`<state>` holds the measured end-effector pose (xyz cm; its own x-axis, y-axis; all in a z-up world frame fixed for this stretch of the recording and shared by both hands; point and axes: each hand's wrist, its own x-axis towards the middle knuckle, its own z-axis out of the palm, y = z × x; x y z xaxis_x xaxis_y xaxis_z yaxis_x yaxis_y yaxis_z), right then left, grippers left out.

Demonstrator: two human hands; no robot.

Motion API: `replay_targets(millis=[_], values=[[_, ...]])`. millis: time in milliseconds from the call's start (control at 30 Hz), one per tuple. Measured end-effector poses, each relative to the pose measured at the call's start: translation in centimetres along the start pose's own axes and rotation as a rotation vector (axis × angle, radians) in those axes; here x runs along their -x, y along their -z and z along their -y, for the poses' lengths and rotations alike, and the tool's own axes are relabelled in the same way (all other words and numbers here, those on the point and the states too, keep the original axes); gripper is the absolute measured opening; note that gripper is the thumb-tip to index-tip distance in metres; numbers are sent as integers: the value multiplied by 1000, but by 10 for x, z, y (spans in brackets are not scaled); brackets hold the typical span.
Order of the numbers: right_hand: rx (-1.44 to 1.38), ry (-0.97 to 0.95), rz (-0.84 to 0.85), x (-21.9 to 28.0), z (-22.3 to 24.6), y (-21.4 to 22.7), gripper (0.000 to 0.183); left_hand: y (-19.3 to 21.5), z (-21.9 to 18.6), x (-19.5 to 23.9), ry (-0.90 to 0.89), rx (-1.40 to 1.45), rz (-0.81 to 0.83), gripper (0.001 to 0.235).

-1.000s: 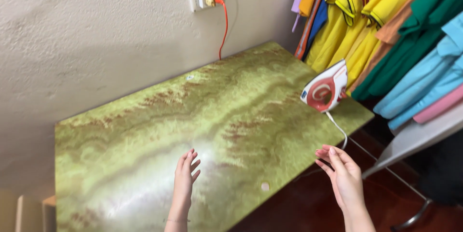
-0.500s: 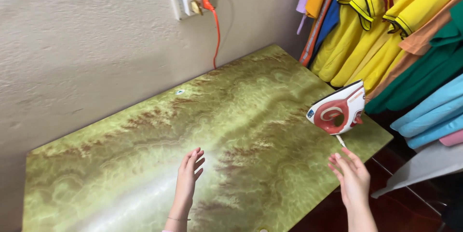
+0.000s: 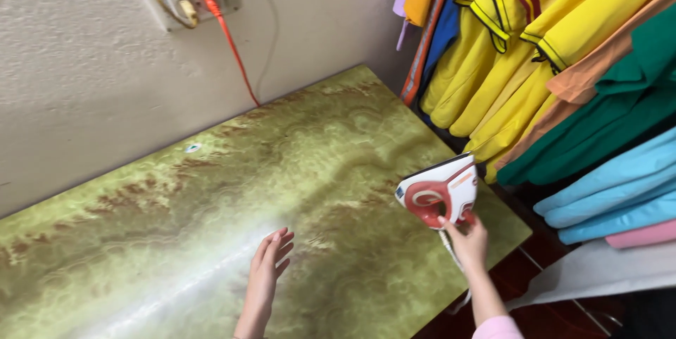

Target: The person folds a black t-shirt and places it into a clear plastic bag. They then retrieve a cardboard box, place the bagged shirt inside, and close the box. The person repeats the process of bagging the shirt and placing it into a box.

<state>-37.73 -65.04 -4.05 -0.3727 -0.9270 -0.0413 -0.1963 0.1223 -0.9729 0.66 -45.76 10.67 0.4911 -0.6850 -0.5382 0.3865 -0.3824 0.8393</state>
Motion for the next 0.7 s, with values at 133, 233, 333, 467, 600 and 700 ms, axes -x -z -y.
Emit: replay_targets(millis=[133, 233, 333, 467, 600, 700], values=[[-12, 63, 95, -4, -1, 21, 46, -46, 9, -4, 20, -20, 10, 50], [15, 69, 97, -13, -2, 49, 48, -70, 10, -2, 5, -17, 7, 50], [83, 56, 95, -32, -11, 90, 50, -85, 12, 4, 3, -21, -2, 50], [227, -25, 59, -63, -43, 146, 44, -104, 17, 9, 27, -45, 10, 50], [206, -46, 67, -73, -40, 176, 41, -118, 21, 10, 41, -74, 26, 50], [178, -37, 78, -62, -22, 179, 38, -126, 19, 13, 36, -87, 29, 51]])
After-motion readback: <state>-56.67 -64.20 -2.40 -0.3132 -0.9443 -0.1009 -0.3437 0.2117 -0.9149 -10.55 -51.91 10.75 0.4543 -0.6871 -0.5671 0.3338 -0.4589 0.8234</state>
